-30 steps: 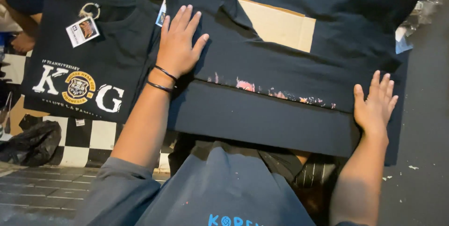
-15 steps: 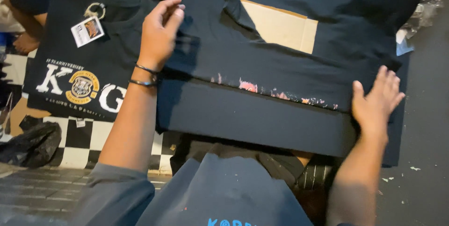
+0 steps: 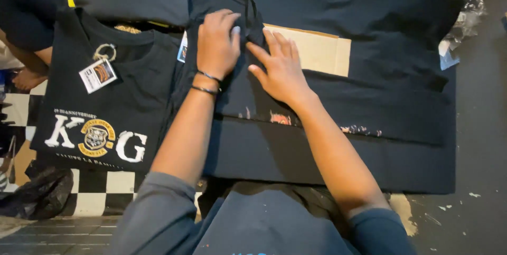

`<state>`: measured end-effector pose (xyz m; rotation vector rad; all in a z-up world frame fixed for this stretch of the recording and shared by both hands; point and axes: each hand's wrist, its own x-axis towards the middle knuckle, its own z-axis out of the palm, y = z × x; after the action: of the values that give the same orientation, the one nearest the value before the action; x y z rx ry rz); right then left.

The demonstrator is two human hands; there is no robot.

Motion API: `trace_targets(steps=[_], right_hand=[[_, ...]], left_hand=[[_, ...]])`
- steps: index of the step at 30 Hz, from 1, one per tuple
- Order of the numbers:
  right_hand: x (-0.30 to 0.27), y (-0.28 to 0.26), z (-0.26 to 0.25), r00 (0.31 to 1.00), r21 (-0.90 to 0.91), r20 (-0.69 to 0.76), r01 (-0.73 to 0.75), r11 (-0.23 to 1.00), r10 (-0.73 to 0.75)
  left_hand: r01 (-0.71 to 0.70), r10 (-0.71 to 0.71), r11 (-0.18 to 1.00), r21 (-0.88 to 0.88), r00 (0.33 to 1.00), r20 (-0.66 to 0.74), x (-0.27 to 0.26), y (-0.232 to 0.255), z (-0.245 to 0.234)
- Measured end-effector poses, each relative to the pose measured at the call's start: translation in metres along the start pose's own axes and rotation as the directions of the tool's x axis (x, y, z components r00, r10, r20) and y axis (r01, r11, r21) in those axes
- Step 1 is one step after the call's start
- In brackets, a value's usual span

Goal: Folding a black t-shirt using a cardboard template to ensure uniform size.

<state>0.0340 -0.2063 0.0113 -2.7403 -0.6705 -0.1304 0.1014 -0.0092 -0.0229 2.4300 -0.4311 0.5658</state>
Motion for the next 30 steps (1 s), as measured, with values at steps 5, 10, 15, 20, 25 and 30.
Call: trace_targets(steps=[5,10,15,20,25,30], right_hand=[[0.014,0.056,0.035,0.953,0.282,-0.221,-0.141,0.949,0.207],[0.043,0.046,-0.009,0.806,0.617,-0.199,-0.339,0.710,0.557],[0.068,0.062,-0.014,0.684,0.549,-0.109,-0.563,0.618,0.721],[0.073,0.057,-0.027,0.673,0.608,-0.008,-0.584,0.538,0.739],[0.068,0.072,-0.003,0.694,0.682,-0.062,-0.495,0.538,0.717],[0.058,0.069,-0.008,0.748,0.699,-0.084,-0.426,0.574,0.658]], left_hand=[[0.053,-0.052,0.995,-0.088,0.999,0.016,0.003,0.013,-0.013],[0.040,-0.038,0.998,-0.048,0.999,0.037,0.003,0.014,-0.013],[0.074,-0.071,0.997,-0.032,0.995,0.069,0.005,0.013,-0.012],[0.164,-0.171,0.984,0.067,0.979,0.116,0.026,0.007,-0.001],[0.265,-0.261,0.940,0.217,0.964,-0.045,0.067,-0.024,0.029],[0.269,-0.258,0.931,0.247,0.963,-0.075,0.080,-0.043,0.043]])
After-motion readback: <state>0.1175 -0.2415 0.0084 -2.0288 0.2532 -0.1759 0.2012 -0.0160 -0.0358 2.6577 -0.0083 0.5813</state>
